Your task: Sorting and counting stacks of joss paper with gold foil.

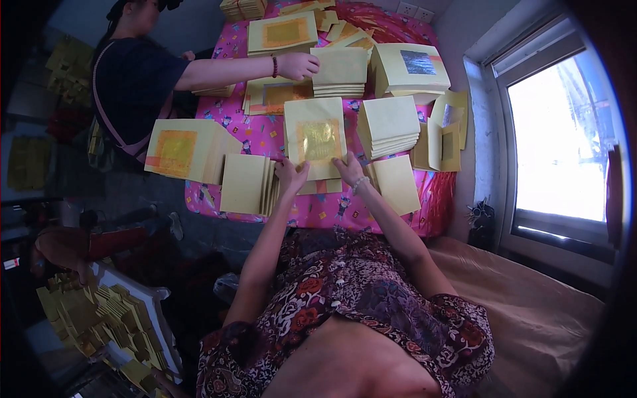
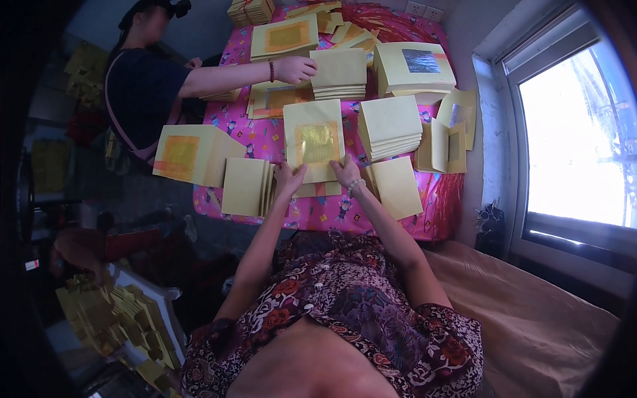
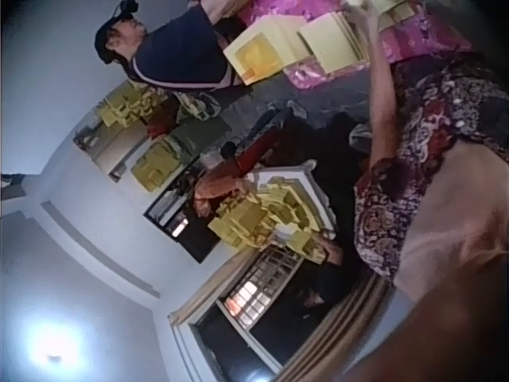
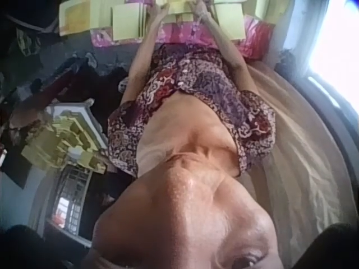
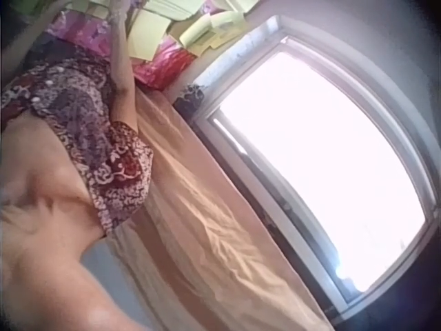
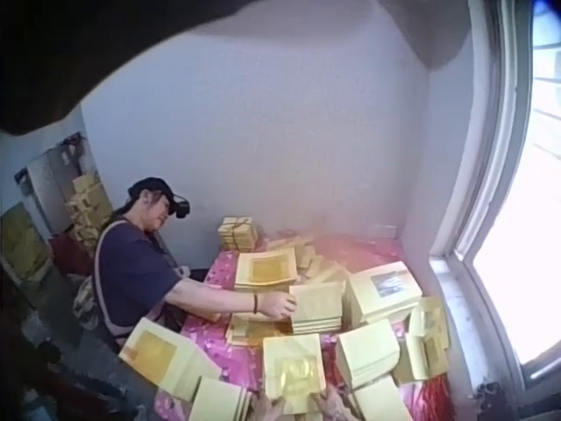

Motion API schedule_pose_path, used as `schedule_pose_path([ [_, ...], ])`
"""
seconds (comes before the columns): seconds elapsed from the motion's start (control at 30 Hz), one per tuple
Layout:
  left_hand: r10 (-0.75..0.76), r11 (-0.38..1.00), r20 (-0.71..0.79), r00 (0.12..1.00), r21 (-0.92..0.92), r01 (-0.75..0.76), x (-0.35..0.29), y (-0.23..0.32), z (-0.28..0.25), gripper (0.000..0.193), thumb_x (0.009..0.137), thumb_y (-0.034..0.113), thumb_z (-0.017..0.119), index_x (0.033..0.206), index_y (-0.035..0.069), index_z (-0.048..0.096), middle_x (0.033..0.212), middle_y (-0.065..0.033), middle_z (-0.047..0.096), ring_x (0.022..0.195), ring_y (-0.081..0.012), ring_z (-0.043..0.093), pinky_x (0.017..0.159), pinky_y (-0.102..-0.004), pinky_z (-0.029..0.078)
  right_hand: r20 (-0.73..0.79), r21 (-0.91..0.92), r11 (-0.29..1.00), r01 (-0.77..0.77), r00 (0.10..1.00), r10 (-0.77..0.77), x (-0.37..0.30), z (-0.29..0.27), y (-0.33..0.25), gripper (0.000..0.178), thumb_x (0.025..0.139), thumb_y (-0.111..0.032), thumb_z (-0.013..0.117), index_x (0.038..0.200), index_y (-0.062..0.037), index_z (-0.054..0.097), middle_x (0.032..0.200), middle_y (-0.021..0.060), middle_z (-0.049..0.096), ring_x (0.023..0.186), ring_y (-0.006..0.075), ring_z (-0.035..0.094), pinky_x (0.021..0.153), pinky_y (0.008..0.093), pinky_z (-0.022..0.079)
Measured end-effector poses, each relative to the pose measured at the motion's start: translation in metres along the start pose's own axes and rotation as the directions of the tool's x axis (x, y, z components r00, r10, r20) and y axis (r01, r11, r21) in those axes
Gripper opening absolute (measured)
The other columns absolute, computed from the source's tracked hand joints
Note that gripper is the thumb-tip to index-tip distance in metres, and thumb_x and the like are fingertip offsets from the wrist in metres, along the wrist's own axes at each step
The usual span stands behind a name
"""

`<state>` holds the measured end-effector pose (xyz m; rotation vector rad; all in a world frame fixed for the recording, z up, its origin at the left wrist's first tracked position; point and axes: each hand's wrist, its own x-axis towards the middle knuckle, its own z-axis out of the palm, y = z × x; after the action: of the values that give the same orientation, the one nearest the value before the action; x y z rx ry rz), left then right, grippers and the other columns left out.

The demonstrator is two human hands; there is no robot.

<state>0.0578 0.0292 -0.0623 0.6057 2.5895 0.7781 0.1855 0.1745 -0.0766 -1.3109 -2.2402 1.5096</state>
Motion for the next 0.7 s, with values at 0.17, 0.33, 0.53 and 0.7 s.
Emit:
schedule_pose_path([
  [0.17,-0.007,1.000,-0.041,0.999,-0.015,0.007,0.001,-0.008,0.004,0.079,0.074,0.050,0.063,0.118,-0.012,0.041,0.112,-0.0336,0.041,0.102,-0.0456,0.044,0.090,-0.0506,0.036,-0.006,0.010,1.000,0.023,1.000,-0.023,0.002,0.001,0.005,0.043,0.081,-0.033,0.063,0.102,0.0018,0.052,0.097,0.0218,0.061,0.093,0.0315,0.059,0.081,0.0396,0.045],
  [0.33,-0.006,0.994,-0.017,1.000,-0.109,0.004,0.002,-0.011,0.001,0.084,0.073,0.050,0.063,0.125,-0.010,0.035,0.115,-0.0345,0.040,0.106,-0.0460,0.043,0.093,-0.0498,0.036,0.027,0.034,0.999,0.036,0.999,-0.037,0.005,-0.002,0.008,0.043,0.082,-0.027,0.063,0.111,0.0022,0.050,0.100,0.0210,0.061,0.091,0.0309,0.060,0.081,0.0373,0.046],
  [0.53,0.093,0.992,-0.105,0.990,-0.074,-0.101,-0.010,-0.004,-0.007,0.081,0.075,0.039,0.065,0.130,-0.009,0.030,0.118,-0.0329,0.039,0.110,-0.0468,0.040,0.095,-0.0500,0.034,-0.147,-0.192,0.938,0.289,0.936,-0.319,-0.020,-0.021,-0.025,0.058,0.081,-0.023,0.061,0.126,0.0041,0.037,0.118,0.0285,0.046,0.104,0.0423,0.051,0.090,0.0428,0.043],
  [0.7,0.335,0.940,-0.222,0.916,0.012,-0.341,-0.025,0.023,-0.040,0.075,0.073,0.028,0.067,0.131,-0.005,0.031,0.119,-0.0275,0.040,0.112,-0.0429,0.038,0.095,-0.0493,0.033,-0.181,-0.190,0.845,0.501,0.828,-0.531,-0.017,-0.063,-0.081,0.052,0.079,-0.011,0.061,0.124,0.0025,0.039,0.116,0.0251,0.047,0.104,0.0404,0.050,0.091,0.0401,0.043],
])
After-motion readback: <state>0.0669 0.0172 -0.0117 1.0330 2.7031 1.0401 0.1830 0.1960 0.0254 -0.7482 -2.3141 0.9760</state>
